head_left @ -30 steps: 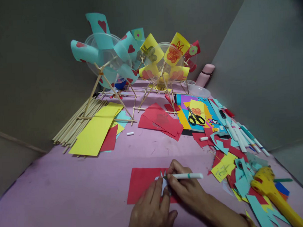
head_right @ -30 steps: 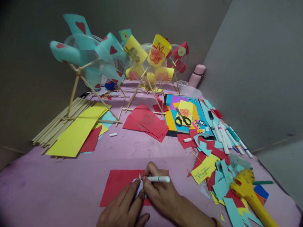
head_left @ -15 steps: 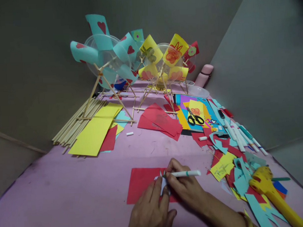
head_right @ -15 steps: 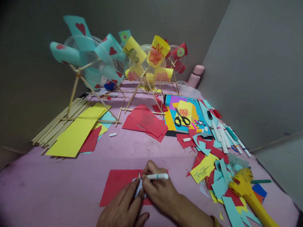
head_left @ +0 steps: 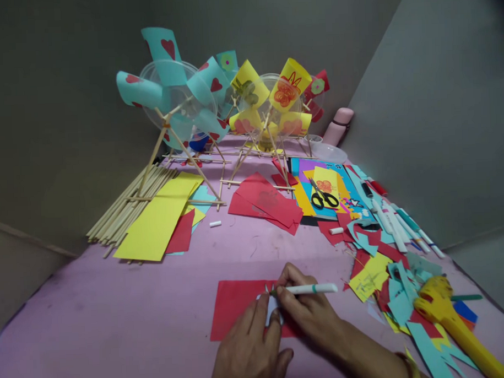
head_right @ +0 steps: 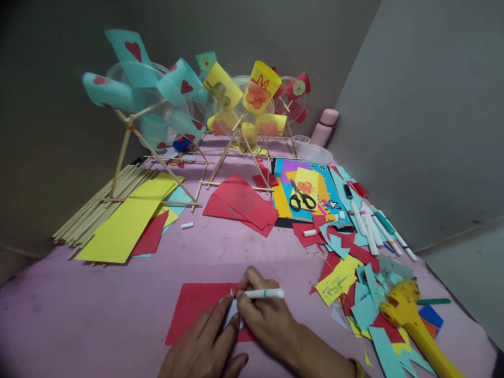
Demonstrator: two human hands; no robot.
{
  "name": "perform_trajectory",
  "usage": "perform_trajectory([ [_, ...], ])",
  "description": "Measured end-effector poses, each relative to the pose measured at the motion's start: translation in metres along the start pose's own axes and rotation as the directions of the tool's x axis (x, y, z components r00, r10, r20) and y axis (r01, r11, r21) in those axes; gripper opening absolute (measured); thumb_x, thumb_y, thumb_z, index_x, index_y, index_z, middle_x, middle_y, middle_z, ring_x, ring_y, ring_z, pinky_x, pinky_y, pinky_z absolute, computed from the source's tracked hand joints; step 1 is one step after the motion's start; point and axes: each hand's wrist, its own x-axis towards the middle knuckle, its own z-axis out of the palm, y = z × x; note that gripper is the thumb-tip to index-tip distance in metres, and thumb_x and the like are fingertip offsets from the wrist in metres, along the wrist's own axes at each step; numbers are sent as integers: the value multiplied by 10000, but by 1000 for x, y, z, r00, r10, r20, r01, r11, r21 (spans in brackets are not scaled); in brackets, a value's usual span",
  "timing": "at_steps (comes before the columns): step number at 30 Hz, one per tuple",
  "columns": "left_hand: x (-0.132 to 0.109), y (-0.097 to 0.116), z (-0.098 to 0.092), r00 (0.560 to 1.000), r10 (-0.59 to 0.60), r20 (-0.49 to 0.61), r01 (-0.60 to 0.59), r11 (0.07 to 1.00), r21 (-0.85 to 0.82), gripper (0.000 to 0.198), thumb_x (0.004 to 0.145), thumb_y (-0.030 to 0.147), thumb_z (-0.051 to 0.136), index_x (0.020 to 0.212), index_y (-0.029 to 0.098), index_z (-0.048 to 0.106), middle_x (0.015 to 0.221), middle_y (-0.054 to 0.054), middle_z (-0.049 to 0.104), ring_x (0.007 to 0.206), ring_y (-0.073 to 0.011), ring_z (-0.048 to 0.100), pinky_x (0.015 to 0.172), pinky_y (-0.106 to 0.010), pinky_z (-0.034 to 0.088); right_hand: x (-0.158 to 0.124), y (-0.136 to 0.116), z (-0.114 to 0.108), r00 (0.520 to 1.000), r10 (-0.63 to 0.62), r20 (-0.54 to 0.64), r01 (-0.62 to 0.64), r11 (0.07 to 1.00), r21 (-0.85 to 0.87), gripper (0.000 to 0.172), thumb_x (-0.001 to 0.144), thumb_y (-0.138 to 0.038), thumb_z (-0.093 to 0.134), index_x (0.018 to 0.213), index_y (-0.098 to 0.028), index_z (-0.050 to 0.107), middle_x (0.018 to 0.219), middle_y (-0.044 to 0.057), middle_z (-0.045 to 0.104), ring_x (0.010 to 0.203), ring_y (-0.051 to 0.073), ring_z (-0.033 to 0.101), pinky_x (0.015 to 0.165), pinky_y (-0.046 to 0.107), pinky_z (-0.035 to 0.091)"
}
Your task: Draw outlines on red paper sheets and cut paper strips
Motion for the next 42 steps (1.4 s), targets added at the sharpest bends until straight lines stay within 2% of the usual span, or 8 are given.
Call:
perform_trajectory([
  [7,-3,0,0,996,-26,82,30,999,-43,323,865,400,496,1031,154,625,1114,-164,676,896,-262,678,702,-318,567,0,-1,-1,999,39,-33,-39,999,3,167,875,-291,396,729,-217,429,599,-45,446,553,144,455,539,262,342],
  [14,-5,-2,1,983,-39,177,48,998,-48,457,755,436,656,1118,169,580,1230,-162,609,968,-284,638,749,-331,556,1,-3,0,999,41,-28,-42,999,-18,163,875,-278,398,728,-217,433,601,-44,449,556,147,464,544,265,349],
  [19,-4,-1,0,979,-37,203,53,996,-72,462,753,430,658,1124,166,578,1218,-156,617,966,-281,635,762,-334,552,0,-3,2,1000,5,-13,-6,1000,-5,123,872,-224,398,757,-215,442,637,-39,483,556,137,489,553,256,378],
  [24,-4,-1,1,978,-33,204,46,997,-60,486,763,445,641,1157,172,562,1230,-157,608,965,-287,634,760,-340,549,0,-3,2,999,31,-18,-30,999,38,94,846,-210,446,758,-226,418,581,-65,462,505,126,464,487,228,358],
  [31,-5,-3,2,979,-28,203,41,997,-59,513,759,432,647,1187,169,544,1230,-167,608,949,-292,645,741,-344,560,2,-2,2,999,37,3,-38,998,58,104,862,-200,457,766,-226,425,580,-68,481,505,118,453,488,221,356],
  [42,-7,-1,2,979,-28,201,39,998,-53,497,788,446,613,1189,163,539,1215,-170,615,976,-290,639,762,-344,556,0,-1,2,1000,23,19,-24,1000,10,100,880,-199,436,785,-229,433,592,-61,490,531,129,475,507,233,365],
])
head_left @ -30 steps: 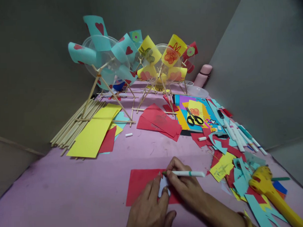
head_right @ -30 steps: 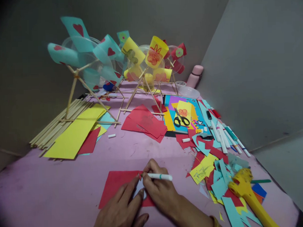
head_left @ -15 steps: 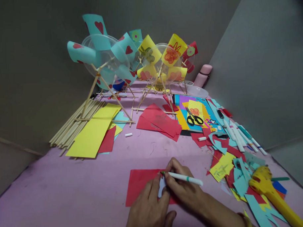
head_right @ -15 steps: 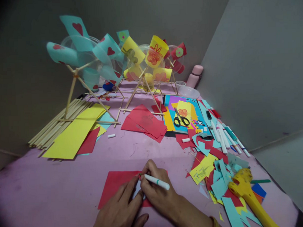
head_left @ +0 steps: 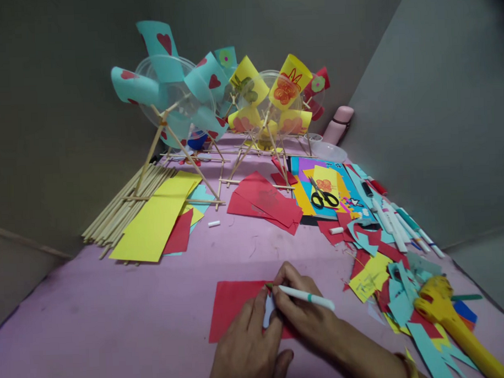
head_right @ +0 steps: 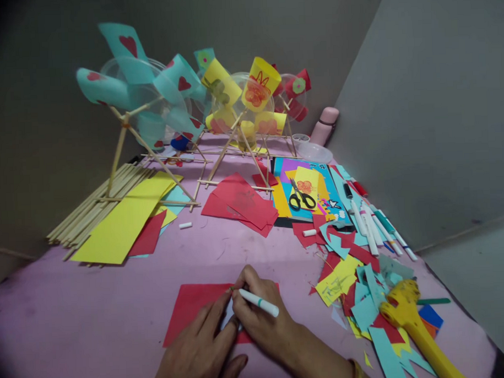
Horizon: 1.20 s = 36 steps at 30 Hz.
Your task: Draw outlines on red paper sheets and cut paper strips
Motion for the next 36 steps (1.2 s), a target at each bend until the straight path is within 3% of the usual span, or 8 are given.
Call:
perform_trajectory([
  [7,1,0,1,1000,-11,2,11,1000,-17,498,788,434,613,1200,164,540,1235,-167,601,993,-291,623,777,-347,544,-1,-4,-3,999,-28,30,29,998,-55,128,867,-144,408,788,-228,464,570,-57,464,515,131,459,475,230,354],
  [12,1,0,2,1000,-16,-4,16,1000,-23,496,795,425,605,1211,165,535,1242,-163,596,997,-287,617,780,-344,540,-2,-1,-3,997,-67,46,70,996,-54,119,882,-157,403,804,-225,462,636,-36,524,569,137,506,533,244,400],
  [21,3,2,-4,999,-17,-37,17,1000,0,490,770,417,612,1175,147,554,1179,-163,634,940,-285,636,733,-337,551,-3,0,-3,998,-32,47,35,997,-66,122,869,-148,408,787,-228,448,638,-43,503,578,137,507,547,244,400],
  [28,0,1,2,1000,-7,-5,7,1000,1,491,798,429,595,1204,159,533,1225,-161,604,986,-279,617,774,-336,535,-5,-1,-3,999,-17,45,21,996,-84,109,858,-180,402,769,-233,438,589,-49,482,537,141,473,513,244,372],
  [36,0,1,2,1000,-13,-4,13,1000,-4,508,784,441,613,1199,159,536,1220,-172,608,978,-287,626,762,-343,547,-5,-2,-6,995,-85,43,89,991,-97,138,807,-144,410,705,-237,416,598,-39,482,527,134,446,511,244,353],
])
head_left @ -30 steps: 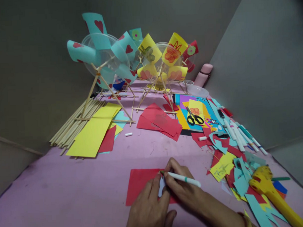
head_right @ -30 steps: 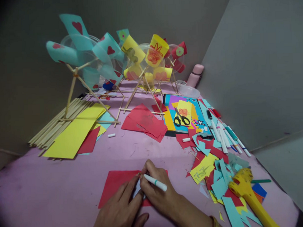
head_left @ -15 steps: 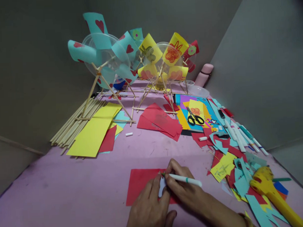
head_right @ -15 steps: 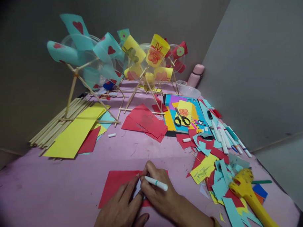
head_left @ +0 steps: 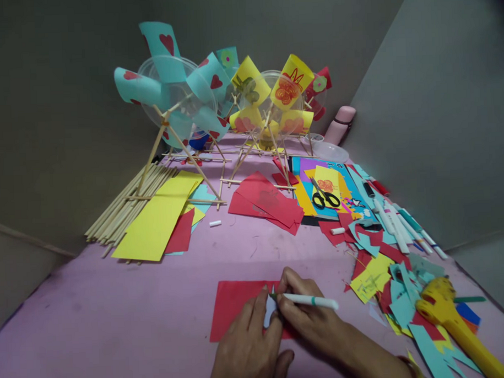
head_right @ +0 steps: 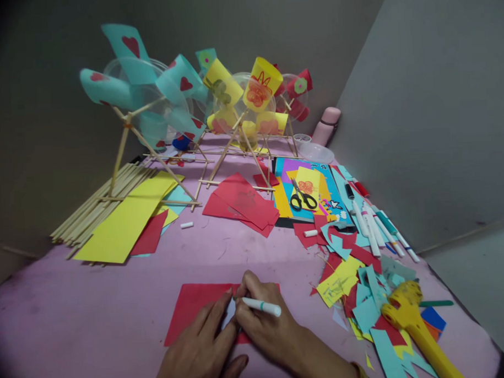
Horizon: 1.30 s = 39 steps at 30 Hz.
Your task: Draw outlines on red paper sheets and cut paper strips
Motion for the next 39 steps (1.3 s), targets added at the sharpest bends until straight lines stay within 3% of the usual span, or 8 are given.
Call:
perform_trajectory([
  [8,-1,0,0,1000,9,5,-9,1000,10,519,785,455,617,1205,162,534,1235,-172,604,968,-289,641,759,-346,561,-2,3,2,1000,-2,-21,1,1000,-20,131,840,-159,386,733,-228,418,661,-34,459,575,137,461,538,249,351],
  [15,0,1,-2,1000,5,14,-5,1000,14,547,775,458,627,1216,149,528,1228,-173,608,970,-293,640,767,-347,561,1,-5,1,994,107,-2,-105,984,145,104,880,-235,419,777,-225,405,585,-67,439,516,124,443,496,229,344],
  [39,2,0,-2,1000,6,26,-6,1000,-3,550,796,456,604,1244,152,507,1207,-175,619,950,-290,647,748,-351,562,1,-1,2,997,70,39,-71,996,45,105,890,-220,364,806,-227,427,614,-43,479,544,148,478,533,255,374],
])
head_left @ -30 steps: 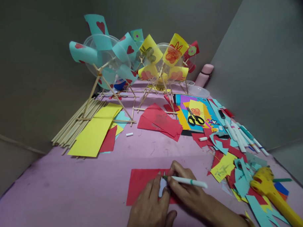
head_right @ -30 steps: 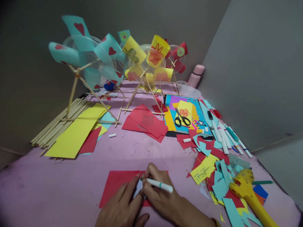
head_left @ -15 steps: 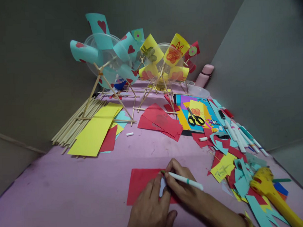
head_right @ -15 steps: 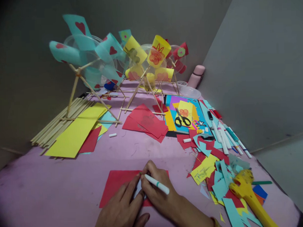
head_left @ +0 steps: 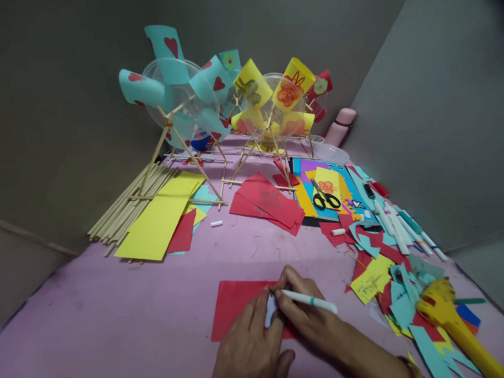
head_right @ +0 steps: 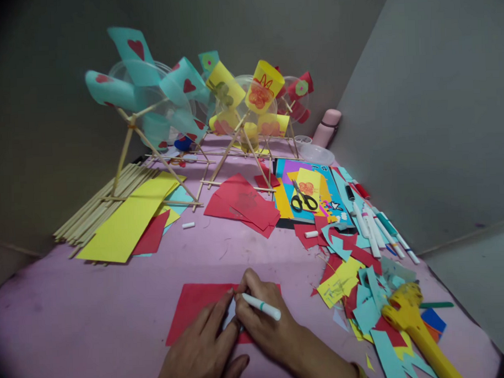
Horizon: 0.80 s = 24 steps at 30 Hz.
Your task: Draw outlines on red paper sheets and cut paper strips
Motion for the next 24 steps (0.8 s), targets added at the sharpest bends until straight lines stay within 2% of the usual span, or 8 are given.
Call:
perform_trajectory([
  [8,0,1,0,1000,-8,-7,8,1000,15,550,787,469,609,1227,152,520,1200,-180,620,953,-293,646,755,-354,562,-1,1,-1,1000,-8,24,9,1000,-28,105,861,-213,354,772,-230,408,598,-49,444,515,137,439,516,252,348],
  [14,-1,0,1,1000,-7,1,7,1000,3,542,785,462,615,1227,162,522,1208,-175,619,959,-292,649,751,-352,566,-3,1,-2,1000,-20,9,20,999,-50,103,841,-182,366,753,-227,394,673,-33,469,576,135,479,564,254,369],
  [20,-1,1,2,1000,-15,6,15,1000,-4,518,797,457,600,1221,166,530,1220,-170,613,975,-288,645,767,-348,562,-5,2,-2,999,-45,17,47,995,-87,109,835,-176,361,744,-228,390,698,-21,477,600,142,484,586,265,374],
  [24,-2,0,2,1000,-11,6,11,1000,-5,524,804,469,590,1226,166,525,1230,-168,607,985,-290,641,764,-347,562,-5,2,-1,1000,-21,20,22,997,-72,108,840,-185,362,747,-230,389,678,-29,468,590,140,481,570,257,375],
])
